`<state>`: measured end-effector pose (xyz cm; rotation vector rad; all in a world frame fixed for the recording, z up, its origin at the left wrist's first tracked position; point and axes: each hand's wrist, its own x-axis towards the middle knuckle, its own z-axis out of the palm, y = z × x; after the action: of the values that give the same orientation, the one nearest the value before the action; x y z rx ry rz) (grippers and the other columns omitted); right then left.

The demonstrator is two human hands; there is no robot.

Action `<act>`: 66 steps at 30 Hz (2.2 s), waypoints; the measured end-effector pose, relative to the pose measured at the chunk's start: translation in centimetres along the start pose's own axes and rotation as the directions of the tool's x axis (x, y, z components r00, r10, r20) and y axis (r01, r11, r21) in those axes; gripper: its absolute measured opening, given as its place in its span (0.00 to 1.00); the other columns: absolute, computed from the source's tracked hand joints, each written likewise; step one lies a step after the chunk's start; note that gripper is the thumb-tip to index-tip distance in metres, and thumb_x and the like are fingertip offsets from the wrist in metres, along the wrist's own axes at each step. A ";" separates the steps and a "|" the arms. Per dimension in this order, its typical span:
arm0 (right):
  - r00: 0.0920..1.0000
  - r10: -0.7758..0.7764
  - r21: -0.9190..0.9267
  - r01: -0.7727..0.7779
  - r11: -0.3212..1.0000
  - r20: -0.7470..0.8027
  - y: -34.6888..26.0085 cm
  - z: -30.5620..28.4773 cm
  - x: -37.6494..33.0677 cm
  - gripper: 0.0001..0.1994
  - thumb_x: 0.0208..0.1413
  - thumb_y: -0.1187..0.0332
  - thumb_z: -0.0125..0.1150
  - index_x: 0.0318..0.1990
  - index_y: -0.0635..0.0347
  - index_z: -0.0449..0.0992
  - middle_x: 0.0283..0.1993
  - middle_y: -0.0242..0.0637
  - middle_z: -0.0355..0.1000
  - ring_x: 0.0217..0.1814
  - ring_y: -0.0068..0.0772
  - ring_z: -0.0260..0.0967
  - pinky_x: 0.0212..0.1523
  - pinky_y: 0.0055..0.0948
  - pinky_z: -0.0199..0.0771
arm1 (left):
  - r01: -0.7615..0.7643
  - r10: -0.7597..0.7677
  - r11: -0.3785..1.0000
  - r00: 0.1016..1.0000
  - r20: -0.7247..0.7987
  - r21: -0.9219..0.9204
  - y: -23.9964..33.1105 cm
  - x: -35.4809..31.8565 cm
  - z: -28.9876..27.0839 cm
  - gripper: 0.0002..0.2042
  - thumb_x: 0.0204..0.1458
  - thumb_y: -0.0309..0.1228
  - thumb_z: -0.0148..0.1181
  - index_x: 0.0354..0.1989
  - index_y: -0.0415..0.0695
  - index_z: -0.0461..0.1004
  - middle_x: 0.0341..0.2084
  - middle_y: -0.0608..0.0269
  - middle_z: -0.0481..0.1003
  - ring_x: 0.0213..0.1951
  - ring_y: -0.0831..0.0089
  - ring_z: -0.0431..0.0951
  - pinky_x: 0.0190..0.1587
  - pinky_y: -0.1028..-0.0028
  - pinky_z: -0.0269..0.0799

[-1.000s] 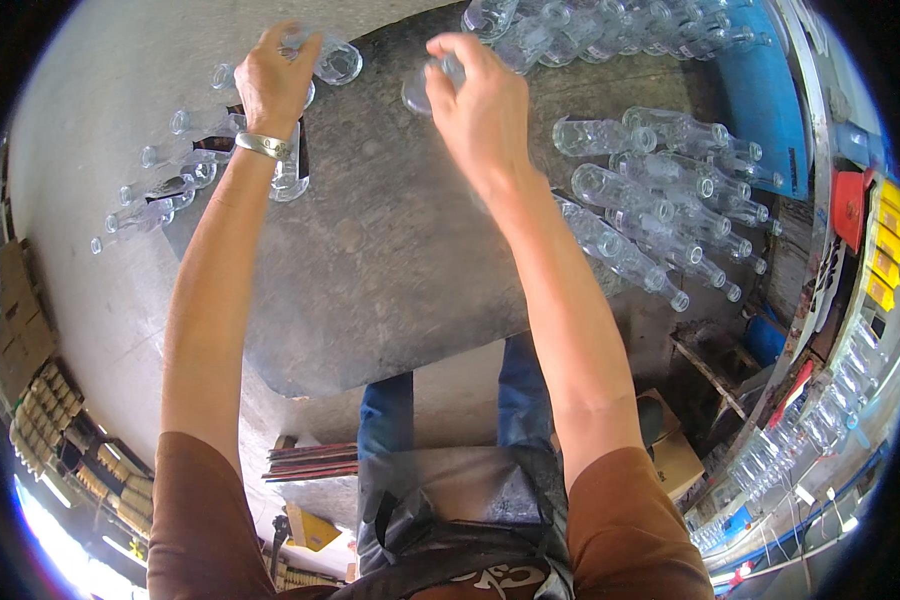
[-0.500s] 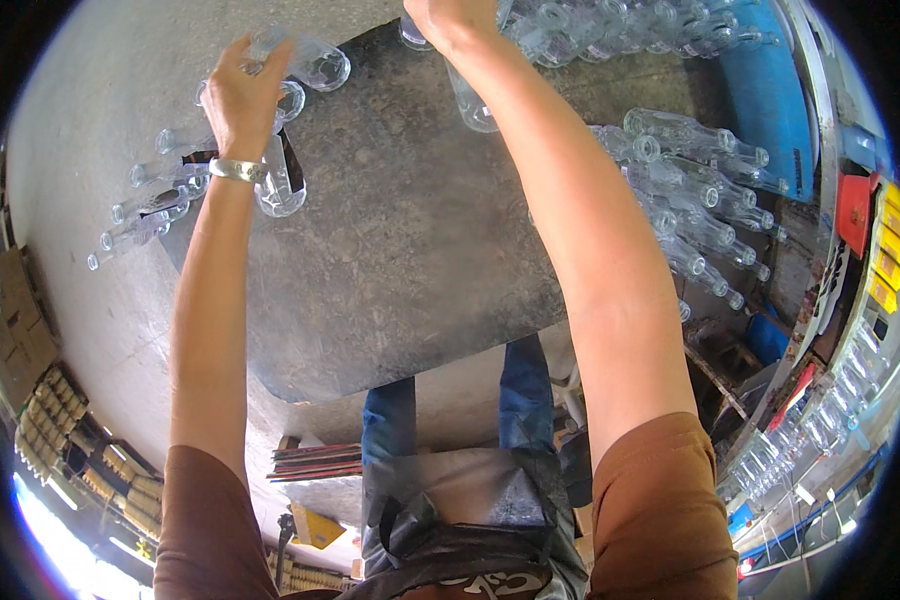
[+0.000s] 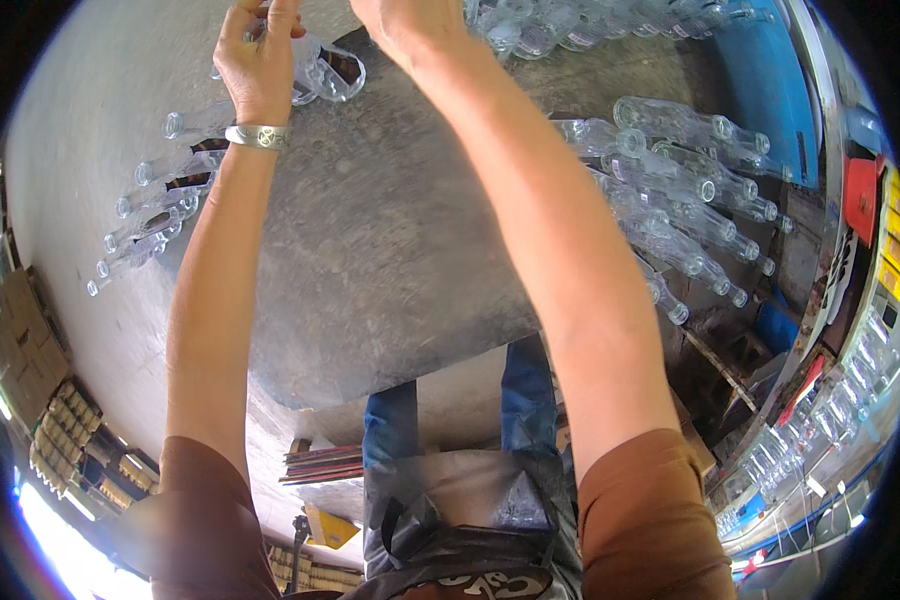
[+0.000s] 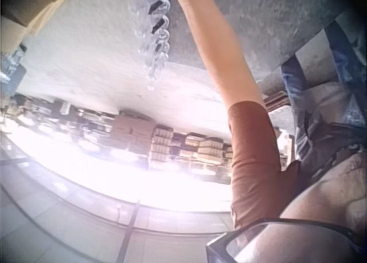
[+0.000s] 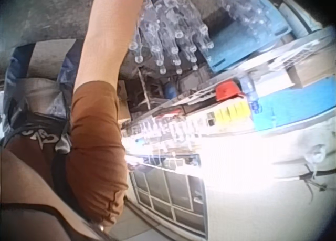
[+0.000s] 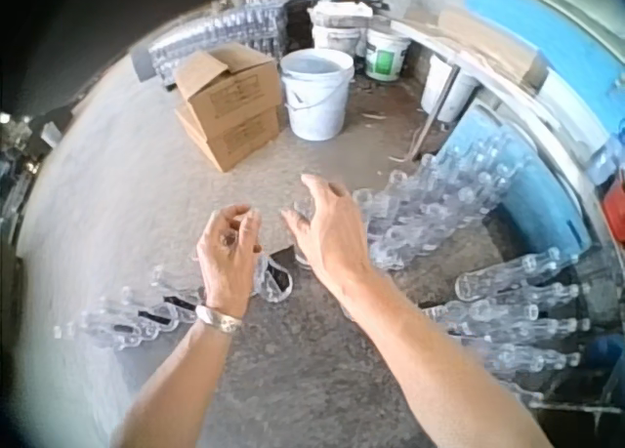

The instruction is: The person arranges clear plastic bottles on a table, then applies labels to them one by one using a handheld labeler. The person handles the bottles and labels throughout the clip.

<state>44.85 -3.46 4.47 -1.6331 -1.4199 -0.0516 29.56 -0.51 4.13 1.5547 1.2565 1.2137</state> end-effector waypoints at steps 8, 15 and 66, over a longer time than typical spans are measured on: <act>0.984 0.170 0.267 -0.149 0.952 -0.055 0.5 -1.2 -3.4 0.08 0.56 0.73 0.66 0.43 0.61 0.76 0.32 0.43 0.77 0.31 0.41 0.76 0.34 0.35 0.75 | -0.104 0.105 0.994 0.994 -0.018 0.046 -3.1 2.0 2.1 0.16 0.62 0.40 0.60 0.41 0.35 0.78 0.23 0.65 0.75 0.26 0.78 0.74 0.31 0.76 0.71; 0.978 0.197 0.330 -0.167 0.929 -0.061 2.0 -0.6 -4.0 0.06 0.58 0.72 0.65 0.41 0.61 0.77 0.32 0.40 0.77 0.29 0.35 0.75 0.32 0.30 0.75 | -0.140 0.141 0.986 0.990 -0.002 0.095 -4.0 2.5 2.2 0.17 0.63 0.40 0.59 0.42 0.35 0.78 0.23 0.64 0.75 0.27 0.78 0.75 0.33 0.75 0.71; 0.788 0.512 -0.150 -0.492 0.858 0.342 0.1 -31.9 -24.8 0.16 0.55 0.83 0.63 0.50 0.59 0.75 0.54 0.41 0.77 0.52 0.40 0.78 0.40 0.30 0.78 | 0.146 -0.216 0.935 0.957 0.194 0.324 12.8 -26.9 6.0 0.14 0.50 0.30 0.71 0.45 0.44 0.77 0.28 0.58 0.81 0.26 0.67 0.81 0.29 0.69 0.76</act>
<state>53.28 -42.82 8.09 -2.0996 -1.2038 0.5639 36.93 -29.52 9.57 1.6971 1.4484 0.7227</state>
